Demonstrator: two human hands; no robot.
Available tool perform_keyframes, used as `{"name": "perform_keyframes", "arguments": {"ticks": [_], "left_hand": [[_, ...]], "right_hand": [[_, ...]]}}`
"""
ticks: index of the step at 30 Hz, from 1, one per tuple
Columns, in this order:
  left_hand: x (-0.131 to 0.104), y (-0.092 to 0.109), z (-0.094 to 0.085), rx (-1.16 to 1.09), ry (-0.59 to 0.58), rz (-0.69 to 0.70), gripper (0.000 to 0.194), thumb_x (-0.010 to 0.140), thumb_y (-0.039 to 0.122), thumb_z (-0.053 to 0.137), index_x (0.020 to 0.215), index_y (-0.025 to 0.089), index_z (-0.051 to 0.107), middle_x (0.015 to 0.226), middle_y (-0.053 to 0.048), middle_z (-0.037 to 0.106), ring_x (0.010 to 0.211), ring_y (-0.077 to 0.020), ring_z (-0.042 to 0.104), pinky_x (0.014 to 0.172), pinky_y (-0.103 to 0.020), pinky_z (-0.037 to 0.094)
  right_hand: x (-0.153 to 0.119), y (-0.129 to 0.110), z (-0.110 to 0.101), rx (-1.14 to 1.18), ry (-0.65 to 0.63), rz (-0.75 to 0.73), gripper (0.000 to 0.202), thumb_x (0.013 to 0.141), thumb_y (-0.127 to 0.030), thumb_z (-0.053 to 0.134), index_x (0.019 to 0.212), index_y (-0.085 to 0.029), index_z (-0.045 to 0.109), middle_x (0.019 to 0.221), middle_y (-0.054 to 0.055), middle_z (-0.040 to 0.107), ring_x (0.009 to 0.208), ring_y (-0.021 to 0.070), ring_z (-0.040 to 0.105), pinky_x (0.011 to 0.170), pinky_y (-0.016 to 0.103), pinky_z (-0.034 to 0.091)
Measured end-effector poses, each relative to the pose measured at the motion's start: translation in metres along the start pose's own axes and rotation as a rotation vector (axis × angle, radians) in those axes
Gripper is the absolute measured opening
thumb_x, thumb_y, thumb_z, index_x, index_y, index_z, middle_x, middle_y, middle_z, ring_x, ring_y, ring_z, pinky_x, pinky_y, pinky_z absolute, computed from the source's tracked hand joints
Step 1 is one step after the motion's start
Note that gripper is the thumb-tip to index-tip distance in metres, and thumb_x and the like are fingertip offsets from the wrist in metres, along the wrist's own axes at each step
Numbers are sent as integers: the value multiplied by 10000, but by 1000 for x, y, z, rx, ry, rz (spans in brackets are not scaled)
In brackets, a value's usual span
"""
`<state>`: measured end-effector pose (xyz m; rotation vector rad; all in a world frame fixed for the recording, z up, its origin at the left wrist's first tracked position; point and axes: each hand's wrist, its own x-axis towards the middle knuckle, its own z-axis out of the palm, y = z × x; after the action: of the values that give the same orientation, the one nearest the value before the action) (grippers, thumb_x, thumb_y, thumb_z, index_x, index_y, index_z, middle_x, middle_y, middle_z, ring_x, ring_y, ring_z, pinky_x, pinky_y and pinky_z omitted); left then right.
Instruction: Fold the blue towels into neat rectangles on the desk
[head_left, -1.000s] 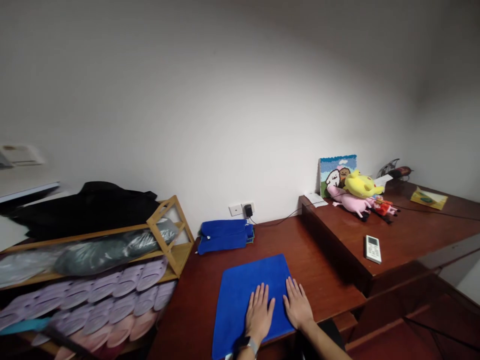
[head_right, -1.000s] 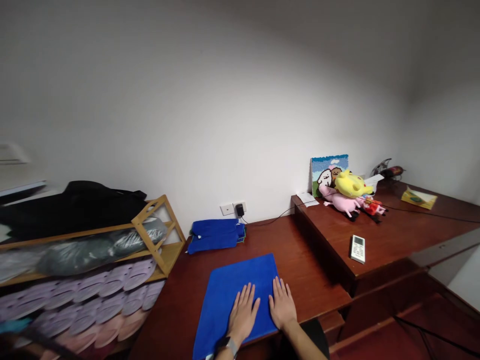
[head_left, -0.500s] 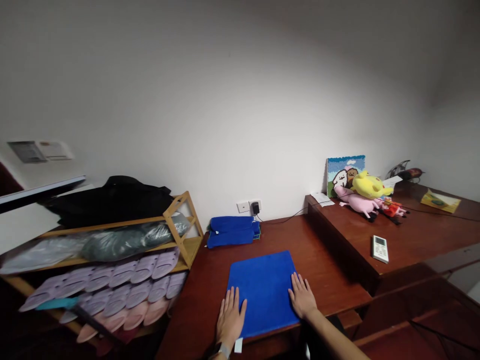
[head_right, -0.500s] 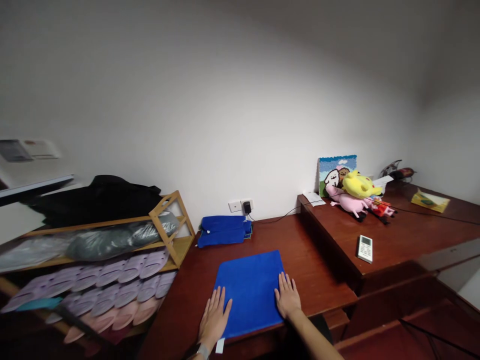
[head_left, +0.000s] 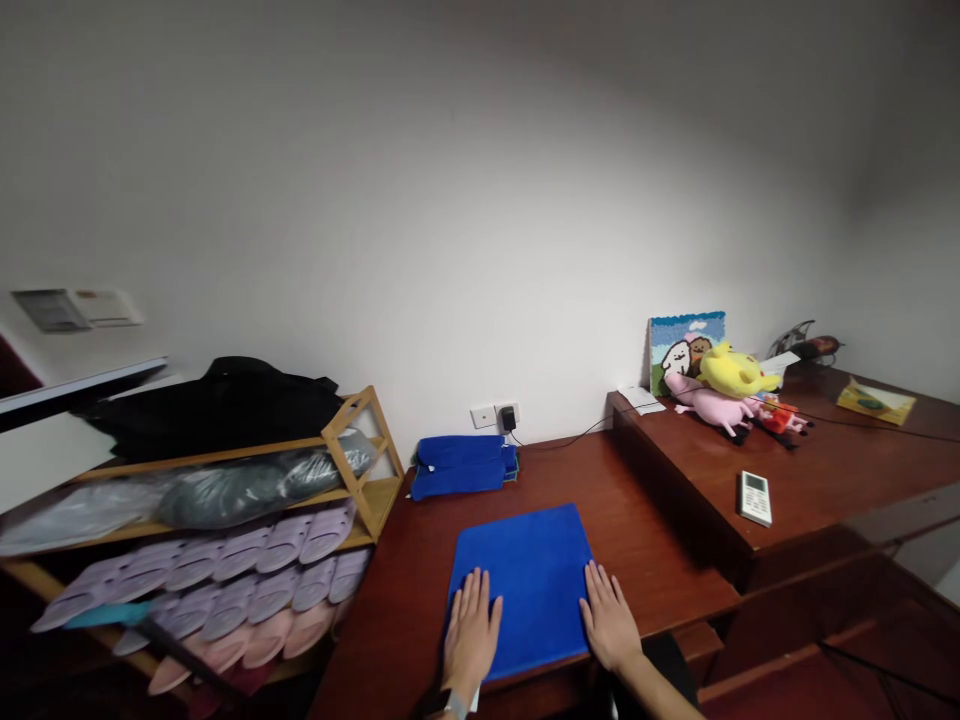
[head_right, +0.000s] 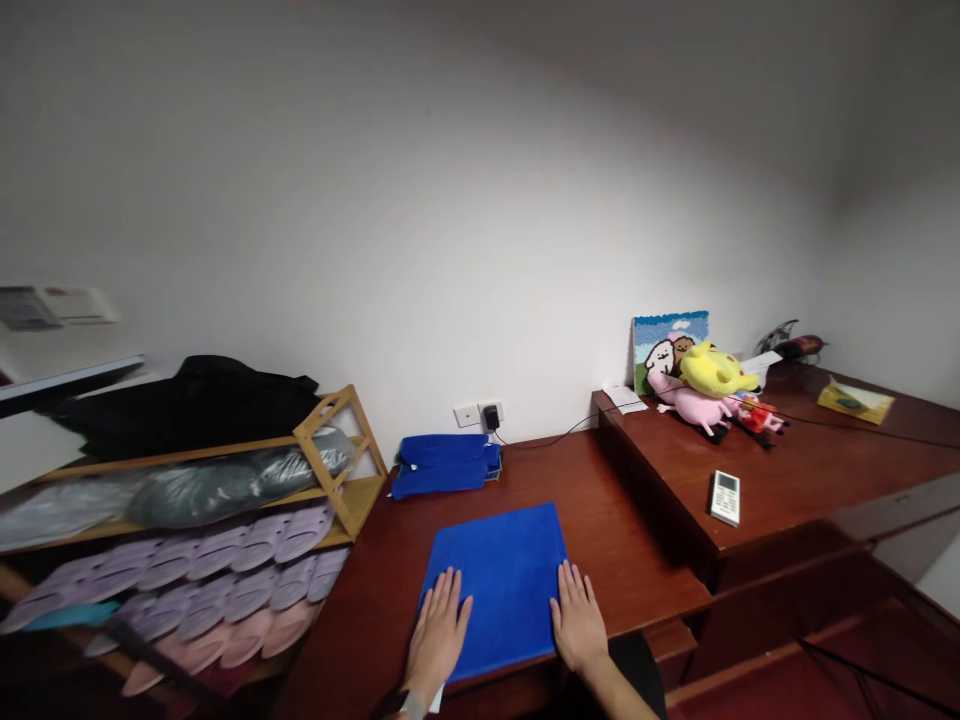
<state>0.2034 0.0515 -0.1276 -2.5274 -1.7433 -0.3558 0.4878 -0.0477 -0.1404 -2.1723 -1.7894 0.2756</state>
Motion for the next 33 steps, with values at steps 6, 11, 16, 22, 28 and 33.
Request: {"name": "perform_keyframes", "arguments": {"ticks": [6, 11, 16, 22, 28, 33], "left_hand": [[15, 93, 17, -140, -10, 320, 589, 1075, 444, 271, 1631, 251, 286, 1687, -52, 323, 1556, -244, 318, 1272, -498, 306], [11, 114, 31, -145, -68, 319, 578, 1075, 433, 267, 1624, 255, 295, 1675, -70, 347, 1549, -256, 331, 1265, -512, 321], [1, 51, 17, -108, -82, 142, 621, 1065, 512, 269, 1617, 234, 330, 1688, -62, 299, 1562, -256, 296, 1278, -503, 297], [-10, -17, 2, -37, -49, -20, 672, 1042, 574, 301, 1615, 226, 349, 1690, -68, 300, 1567, -269, 281, 1281, -506, 286], [-14, -20, 7, -34, -36, -19, 695, 1035, 596, 290, 1619, 223, 346, 1690, -67, 313, 1567, -275, 284, 1281, -503, 288], [-13, -19, 7, -52, -33, -11, 715, 1041, 604, 271, 1620, 191, 338, 1693, -85, 290, 1570, -272, 272, 1286, -509, 276]], "right_hand": [[1, 2, 0, -5, -19, -13, 678, 1055, -518, 196, 1639, -177, 246, 1700, 11, 198, 1593, 217, 168, 1317, 432, 143], [0, 2, 0, 0, -12, -17, 686, 1050, -536, 195, 1637, -187, 258, 1695, 8, 190, 1591, 234, 180, 1315, 453, 150], [-2, 1, -1, -22, -21, -16, 678, 1049, -519, 194, 1638, -190, 265, 1698, 0, 175, 1591, 231, 176, 1315, 452, 144], [-1, 5, 5, -34, 1, -9, 679, 1049, -511, 222, 1636, -179, 287, 1695, 22, 228, 1586, 228, 203, 1311, 441, 171], [6, 5, 4, -18, -16, 12, 690, 1050, -511, 164, 1645, -174, 256, 1701, 12, 210, 1588, 224, 196, 1306, 444, 179], [45, -2, -17, -3, -15, 25, 674, 1058, -457, 112, 1653, -159, 214, 1715, 11, 190, 1597, 205, 160, 1306, 413, 143]]}}
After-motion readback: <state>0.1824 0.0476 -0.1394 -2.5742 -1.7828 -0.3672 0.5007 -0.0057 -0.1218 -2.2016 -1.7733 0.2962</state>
